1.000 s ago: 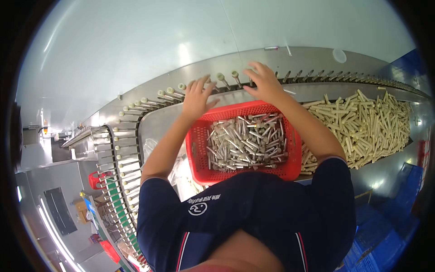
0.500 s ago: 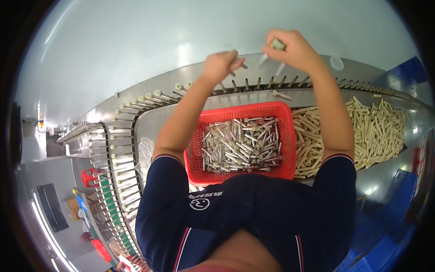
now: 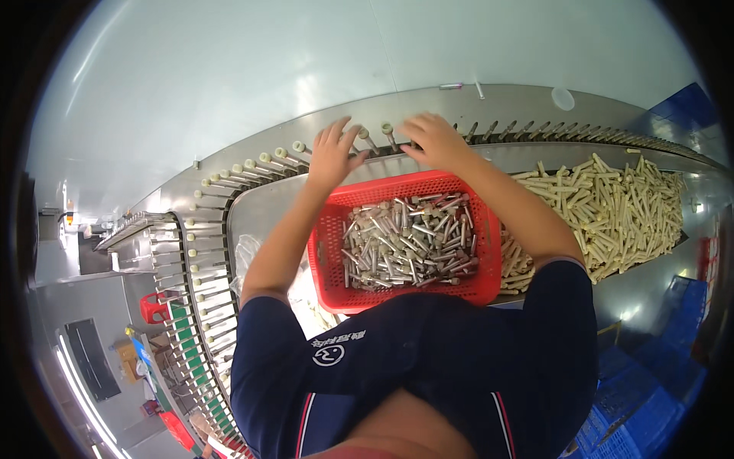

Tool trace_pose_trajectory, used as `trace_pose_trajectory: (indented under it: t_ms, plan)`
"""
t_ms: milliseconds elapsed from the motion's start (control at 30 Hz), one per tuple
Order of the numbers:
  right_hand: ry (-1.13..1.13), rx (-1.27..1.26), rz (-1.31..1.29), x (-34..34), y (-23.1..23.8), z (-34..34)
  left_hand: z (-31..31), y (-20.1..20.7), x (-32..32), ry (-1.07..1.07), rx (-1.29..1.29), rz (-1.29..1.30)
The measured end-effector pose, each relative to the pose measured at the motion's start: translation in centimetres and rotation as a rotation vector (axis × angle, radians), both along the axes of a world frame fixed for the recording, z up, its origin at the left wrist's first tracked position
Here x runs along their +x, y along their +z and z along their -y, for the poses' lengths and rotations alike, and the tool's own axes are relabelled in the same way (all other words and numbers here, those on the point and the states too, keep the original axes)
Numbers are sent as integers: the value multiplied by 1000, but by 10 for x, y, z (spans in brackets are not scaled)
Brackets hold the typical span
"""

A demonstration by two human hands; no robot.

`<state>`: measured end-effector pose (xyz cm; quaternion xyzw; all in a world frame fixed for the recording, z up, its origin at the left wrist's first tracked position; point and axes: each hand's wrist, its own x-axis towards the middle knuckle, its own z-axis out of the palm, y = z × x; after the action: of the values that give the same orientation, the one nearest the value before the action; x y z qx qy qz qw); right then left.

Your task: The person sorts small metal components from a red basket onto individual holders on a moving conveyor belt by hand.

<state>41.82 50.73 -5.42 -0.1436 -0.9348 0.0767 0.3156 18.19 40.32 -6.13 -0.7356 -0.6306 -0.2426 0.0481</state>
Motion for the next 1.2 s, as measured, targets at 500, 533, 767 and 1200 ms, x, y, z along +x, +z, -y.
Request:
trace_pose_trajectory:
  t_ms: [500, 533, 767, 1200]
  plan:
    - [361, -841, 568, 31, -1, -21, 15, -6, 14, -276, -331, -23]
    - [303, -654, 570, 33, -38, 2, 39, -25, 15, -241, -362, 2]
    - [-46, -229, 249, -51, -51, 25, 57, -42, -54, 165, -3, 40]
    - [-140, -267, 152, -142, -8, -15, -26, -12, -109, -121, -274, -110]
